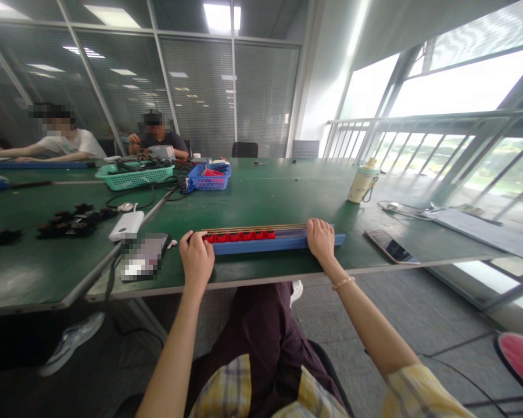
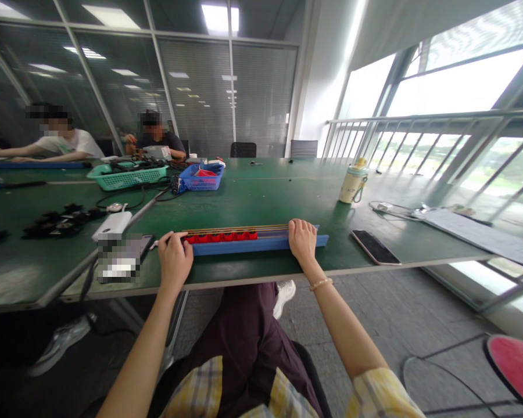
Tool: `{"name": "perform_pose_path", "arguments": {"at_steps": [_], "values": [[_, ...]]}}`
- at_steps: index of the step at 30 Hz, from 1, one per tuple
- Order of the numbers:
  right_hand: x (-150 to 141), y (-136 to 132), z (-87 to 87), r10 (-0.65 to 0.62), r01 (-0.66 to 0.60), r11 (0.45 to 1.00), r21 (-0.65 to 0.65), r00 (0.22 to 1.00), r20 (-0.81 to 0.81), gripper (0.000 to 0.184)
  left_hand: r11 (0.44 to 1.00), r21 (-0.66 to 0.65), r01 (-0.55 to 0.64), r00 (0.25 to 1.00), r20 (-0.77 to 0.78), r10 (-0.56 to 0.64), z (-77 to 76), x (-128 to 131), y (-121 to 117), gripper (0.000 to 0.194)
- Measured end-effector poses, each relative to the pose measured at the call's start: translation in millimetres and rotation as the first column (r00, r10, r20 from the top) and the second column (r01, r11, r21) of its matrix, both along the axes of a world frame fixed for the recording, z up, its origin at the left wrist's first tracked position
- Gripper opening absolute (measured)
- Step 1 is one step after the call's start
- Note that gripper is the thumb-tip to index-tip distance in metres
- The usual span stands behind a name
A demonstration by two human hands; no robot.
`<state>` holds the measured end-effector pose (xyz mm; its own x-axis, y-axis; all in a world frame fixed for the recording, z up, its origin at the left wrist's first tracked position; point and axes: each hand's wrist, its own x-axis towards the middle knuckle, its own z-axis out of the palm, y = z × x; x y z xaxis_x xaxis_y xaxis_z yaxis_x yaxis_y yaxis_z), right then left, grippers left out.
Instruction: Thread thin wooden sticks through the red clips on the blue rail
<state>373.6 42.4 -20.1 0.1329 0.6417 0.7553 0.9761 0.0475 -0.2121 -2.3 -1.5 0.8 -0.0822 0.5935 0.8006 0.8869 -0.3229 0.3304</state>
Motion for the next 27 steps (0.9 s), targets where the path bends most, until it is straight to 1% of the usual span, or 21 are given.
{"name": "perform_pose_path", "arguments": {"at_steps": [4,10,15,21,27], "values": [[-2.7,0.3,0.6,0.064,-0.064,0.997,0.049,0.998,-0.001,0.041,1.0,0.001,-0.005,1.0,-0.008,0.005,-0.5,-0.1,0.1,0.03],[-4.5,1.3,-1.7,0.117,-0.116,0.991,0.066,0.993,-0.005,0.035,1.0,-0.004,-0.004,0.999,-0.037,0.003,0.8,0.1,-2.6,0.038],[-2.7,1.6,-0.8,0.183,-0.182,0.979,0.095,0.983,-0.002,0.033,0.999,-0.034,-0.006,0.997,-0.073,0.003,1.2,-1.2,-3.2,0.037],[-0.7,0.6,1.5,0.257,-0.254,0.958,0.129,0.966,-0.005,0.032,1.0,-0.004,-0.012,0.997,-0.076,0.011,1.5,-0.7,-3.7,0.036],[0.2,-0.5,2.5,0.291,-0.286,0.946,0.155,0.957,-0.01,0.032,1.0,-0.01,-0.019,0.997,-0.08,0.018,2.1,-0.4,-3.5,0.036]]}}
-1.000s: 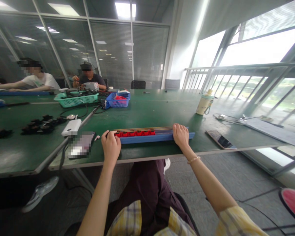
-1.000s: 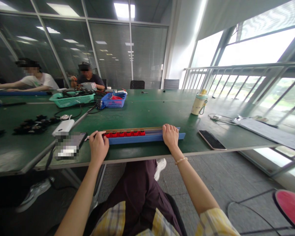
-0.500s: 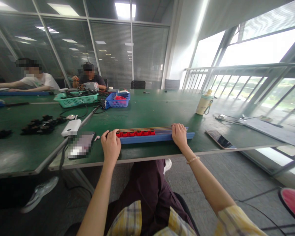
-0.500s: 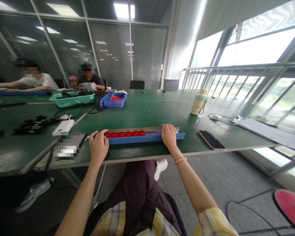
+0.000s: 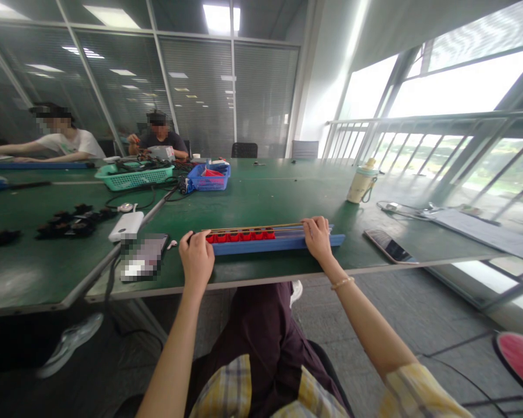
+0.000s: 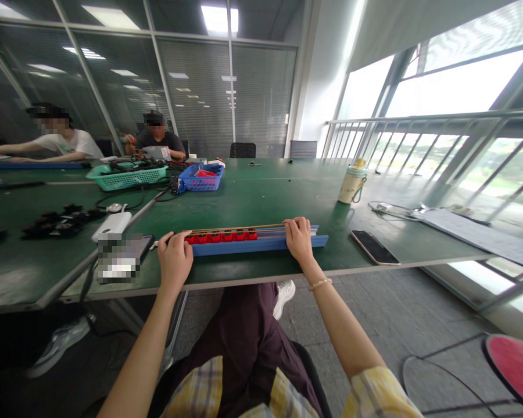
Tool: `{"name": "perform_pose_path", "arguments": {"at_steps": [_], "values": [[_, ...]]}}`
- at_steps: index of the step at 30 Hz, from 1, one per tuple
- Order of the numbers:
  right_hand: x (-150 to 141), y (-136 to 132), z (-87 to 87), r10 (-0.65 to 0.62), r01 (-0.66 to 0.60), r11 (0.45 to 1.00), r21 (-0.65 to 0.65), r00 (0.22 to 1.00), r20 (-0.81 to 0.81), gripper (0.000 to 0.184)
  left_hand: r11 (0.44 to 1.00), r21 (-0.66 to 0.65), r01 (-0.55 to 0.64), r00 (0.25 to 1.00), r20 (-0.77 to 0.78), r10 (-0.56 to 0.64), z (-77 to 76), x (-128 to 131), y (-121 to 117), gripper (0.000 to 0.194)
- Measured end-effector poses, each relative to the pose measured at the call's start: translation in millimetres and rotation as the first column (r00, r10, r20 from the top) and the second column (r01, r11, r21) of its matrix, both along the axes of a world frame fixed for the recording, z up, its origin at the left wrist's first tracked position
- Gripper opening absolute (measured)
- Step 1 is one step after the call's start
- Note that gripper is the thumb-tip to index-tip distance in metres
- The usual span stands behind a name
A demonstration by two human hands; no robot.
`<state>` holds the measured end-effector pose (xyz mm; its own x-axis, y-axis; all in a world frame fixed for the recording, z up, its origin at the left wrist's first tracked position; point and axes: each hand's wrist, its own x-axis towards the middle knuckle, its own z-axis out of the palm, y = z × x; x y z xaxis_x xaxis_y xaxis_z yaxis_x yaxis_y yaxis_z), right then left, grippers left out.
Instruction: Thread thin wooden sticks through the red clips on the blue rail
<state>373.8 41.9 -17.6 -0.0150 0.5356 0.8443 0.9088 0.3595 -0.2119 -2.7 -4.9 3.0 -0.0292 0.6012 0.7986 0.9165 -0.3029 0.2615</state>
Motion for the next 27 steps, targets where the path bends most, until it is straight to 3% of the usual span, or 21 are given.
{"name": "perform_pose_path", "arguments": {"at_steps": [20,27], "values": [[-0.3,-2.4,1.9,-0.065,0.065,0.998,-0.001,0.998,0.022,0.025,1.0,-0.012,-0.017,1.0,-0.002,0.017,0.6,1.1,-0.8,0.038],[3.8,-2.8,2.2,-0.103,0.11,0.993,0.049,0.986,-0.133,0.026,0.999,-0.013,-0.043,0.999,-0.029,0.043,-2.9,0.1,1.0,0.047]]}}
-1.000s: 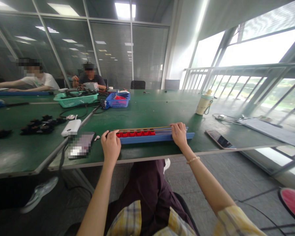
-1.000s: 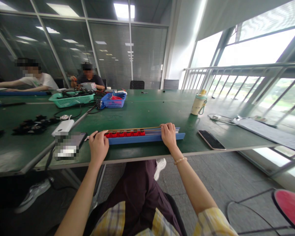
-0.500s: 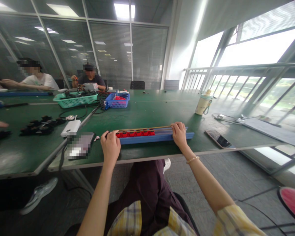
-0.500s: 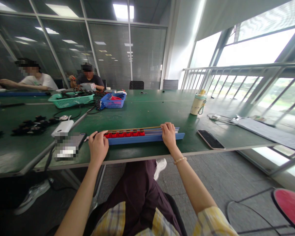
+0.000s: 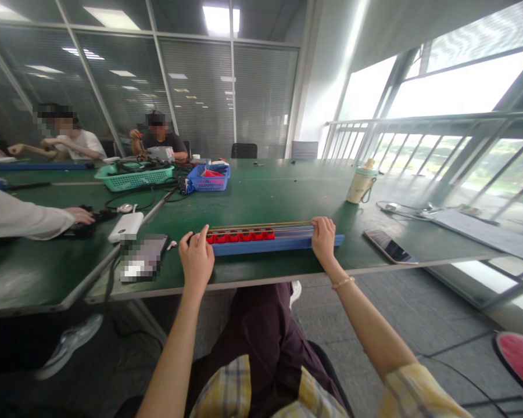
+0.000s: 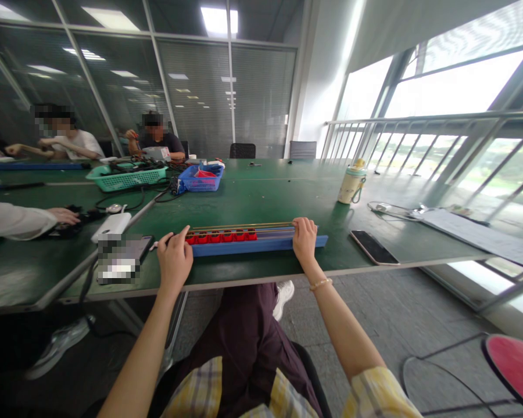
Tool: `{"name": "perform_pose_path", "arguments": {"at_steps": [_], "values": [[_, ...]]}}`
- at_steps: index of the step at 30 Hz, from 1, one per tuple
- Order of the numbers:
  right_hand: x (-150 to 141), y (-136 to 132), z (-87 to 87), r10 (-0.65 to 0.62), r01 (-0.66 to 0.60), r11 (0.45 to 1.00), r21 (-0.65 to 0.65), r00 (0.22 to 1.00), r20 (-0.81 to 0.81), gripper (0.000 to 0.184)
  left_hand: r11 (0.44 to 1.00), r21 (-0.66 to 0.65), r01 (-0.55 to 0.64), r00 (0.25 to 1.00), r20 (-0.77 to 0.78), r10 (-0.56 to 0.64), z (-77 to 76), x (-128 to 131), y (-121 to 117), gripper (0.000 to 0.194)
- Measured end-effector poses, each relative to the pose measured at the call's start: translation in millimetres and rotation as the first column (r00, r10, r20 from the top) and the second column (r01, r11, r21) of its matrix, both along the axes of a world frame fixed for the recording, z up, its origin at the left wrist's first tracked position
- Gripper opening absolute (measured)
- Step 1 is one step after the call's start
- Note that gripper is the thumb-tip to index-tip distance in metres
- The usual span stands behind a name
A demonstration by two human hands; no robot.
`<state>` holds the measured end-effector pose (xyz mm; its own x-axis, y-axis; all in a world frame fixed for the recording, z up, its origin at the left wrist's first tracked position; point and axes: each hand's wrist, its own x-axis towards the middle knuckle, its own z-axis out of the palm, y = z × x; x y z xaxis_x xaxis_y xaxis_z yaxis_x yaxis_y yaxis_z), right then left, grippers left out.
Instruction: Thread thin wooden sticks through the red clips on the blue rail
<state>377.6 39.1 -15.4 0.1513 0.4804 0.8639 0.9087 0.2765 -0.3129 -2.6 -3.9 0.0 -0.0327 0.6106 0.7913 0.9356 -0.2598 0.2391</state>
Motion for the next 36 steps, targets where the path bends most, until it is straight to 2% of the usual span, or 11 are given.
{"name": "perform_pose_path", "arguments": {"at_steps": [16,25,28,31,34,36], "values": [[10.8,2.2,-4.9,-0.172,0.167,0.985,-0.051,0.979,-0.113,0.029,0.999,-0.028,0.014,1.0,0.003,-0.014,1.9,-0.6,-2.1,0.045],[18.7,8.1,-9.9,-0.223,0.203,0.971,-0.125,0.958,-0.181,0.035,0.999,-0.037,0.011,1.0,0.009,-0.011,0.4,-1.3,-0.4,0.044],[22.3,11.2,-10.1,-0.199,0.177,0.972,-0.157,0.97,-0.138,0.033,0.999,-0.033,0.016,1.0,0.014,-0.016,0.7,-1.9,0.0,0.044],[31.3,19.2,-5.9,-0.131,0.106,0.961,-0.254,0.988,-0.084,0.029,1.0,-0.023,0.011,1.0,0.001,-0.011,1.5,-2.6,-0.1,0.044],[44.9,35.6,5.6,-0.039,0.02,0.904,-0.427,0.999,-0.035,0.024,1.0,-0.018,0.007,1.0,-0.005,-0.007,2.0,-2.9,-0.3,0.044],[53.7,49.8,15.7,0.032,-0.046,0.878,-0.477,0.999,-0.039,0.023,1.0,-0.018,0.003,1.0,-0.007,-0.003,2.0,-2.6,-0.3,0.044]]}}
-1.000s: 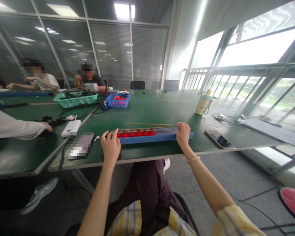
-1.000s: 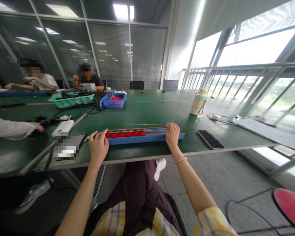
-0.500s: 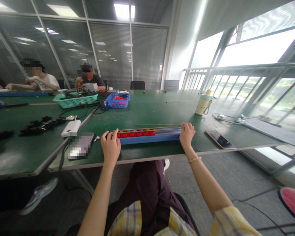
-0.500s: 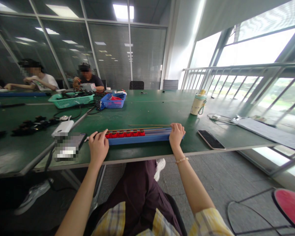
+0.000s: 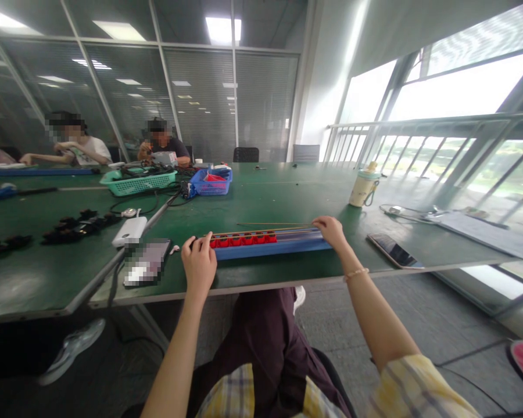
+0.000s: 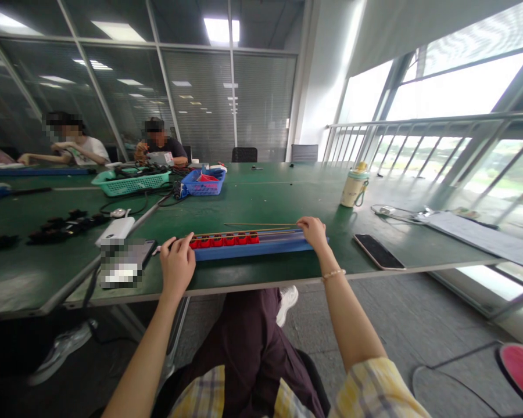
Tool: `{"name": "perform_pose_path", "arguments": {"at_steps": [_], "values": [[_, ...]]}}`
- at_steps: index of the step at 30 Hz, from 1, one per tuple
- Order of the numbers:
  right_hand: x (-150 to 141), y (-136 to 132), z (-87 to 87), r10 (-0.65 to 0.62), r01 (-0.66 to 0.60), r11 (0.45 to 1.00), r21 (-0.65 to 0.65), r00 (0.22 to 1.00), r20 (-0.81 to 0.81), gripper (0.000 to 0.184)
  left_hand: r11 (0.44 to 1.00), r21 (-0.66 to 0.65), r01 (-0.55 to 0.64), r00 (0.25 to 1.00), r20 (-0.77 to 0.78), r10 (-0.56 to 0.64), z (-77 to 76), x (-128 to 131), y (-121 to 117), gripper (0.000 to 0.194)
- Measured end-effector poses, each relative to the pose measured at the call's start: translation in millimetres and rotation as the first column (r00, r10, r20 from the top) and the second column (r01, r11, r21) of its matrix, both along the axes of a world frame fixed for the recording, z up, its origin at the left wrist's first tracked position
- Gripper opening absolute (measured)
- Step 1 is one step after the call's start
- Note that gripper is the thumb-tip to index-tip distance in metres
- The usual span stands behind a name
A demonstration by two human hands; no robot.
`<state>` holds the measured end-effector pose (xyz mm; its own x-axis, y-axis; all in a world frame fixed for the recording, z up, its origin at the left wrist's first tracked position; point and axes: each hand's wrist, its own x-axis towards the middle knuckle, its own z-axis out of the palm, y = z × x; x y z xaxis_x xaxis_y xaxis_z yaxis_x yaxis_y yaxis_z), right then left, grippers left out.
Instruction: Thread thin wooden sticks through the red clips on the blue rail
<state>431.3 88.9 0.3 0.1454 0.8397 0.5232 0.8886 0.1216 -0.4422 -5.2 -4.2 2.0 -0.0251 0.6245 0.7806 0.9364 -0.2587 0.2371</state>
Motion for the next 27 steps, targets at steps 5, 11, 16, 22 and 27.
{"name": "perform_pose_path", "arguments": {"at_steps": [5,11,16,22,27], "values": [[7.7,27.6,11.2,0.116,-0.117,0.992,-0.041,0.993,-0.02,0.02,1.0,0.001,0.001,1.0,-0.002,-0.001,0.3,1.2,0.1,0.045],[4.9,31.3,-1.3,0.11,-0.115,0.972,-0.206,0.993,-0.036,0.022,1.0,0.007,-0.004,1.0,-0.021,0.004,0.8,1.8,-0.5,0.044],[6.4,30.0,-1.1,0.11,-0.116,0.965,-0.237,0.993,-0.037,0.021,1.0,0.008,0.006,1.0,0.0,-0.006,0.1,1.1,-0.5,0.044],[3.2,21.5,4.7,0.197,-0.223,0.964,-0.146,0.965,-0.173,0.029,1.0,-0.001,0.018,1.0,0.019,-0.018,0.6,1.2,-1.4,0.044],[0.6,3.2,20.3,0.422,-0.502,0.861,-0.079,0.793,-0.439,0.063,1.0,-0.006,0.017,0.999,0.033,-0.017,1.1,2.2,-1.6,0.044]]}}
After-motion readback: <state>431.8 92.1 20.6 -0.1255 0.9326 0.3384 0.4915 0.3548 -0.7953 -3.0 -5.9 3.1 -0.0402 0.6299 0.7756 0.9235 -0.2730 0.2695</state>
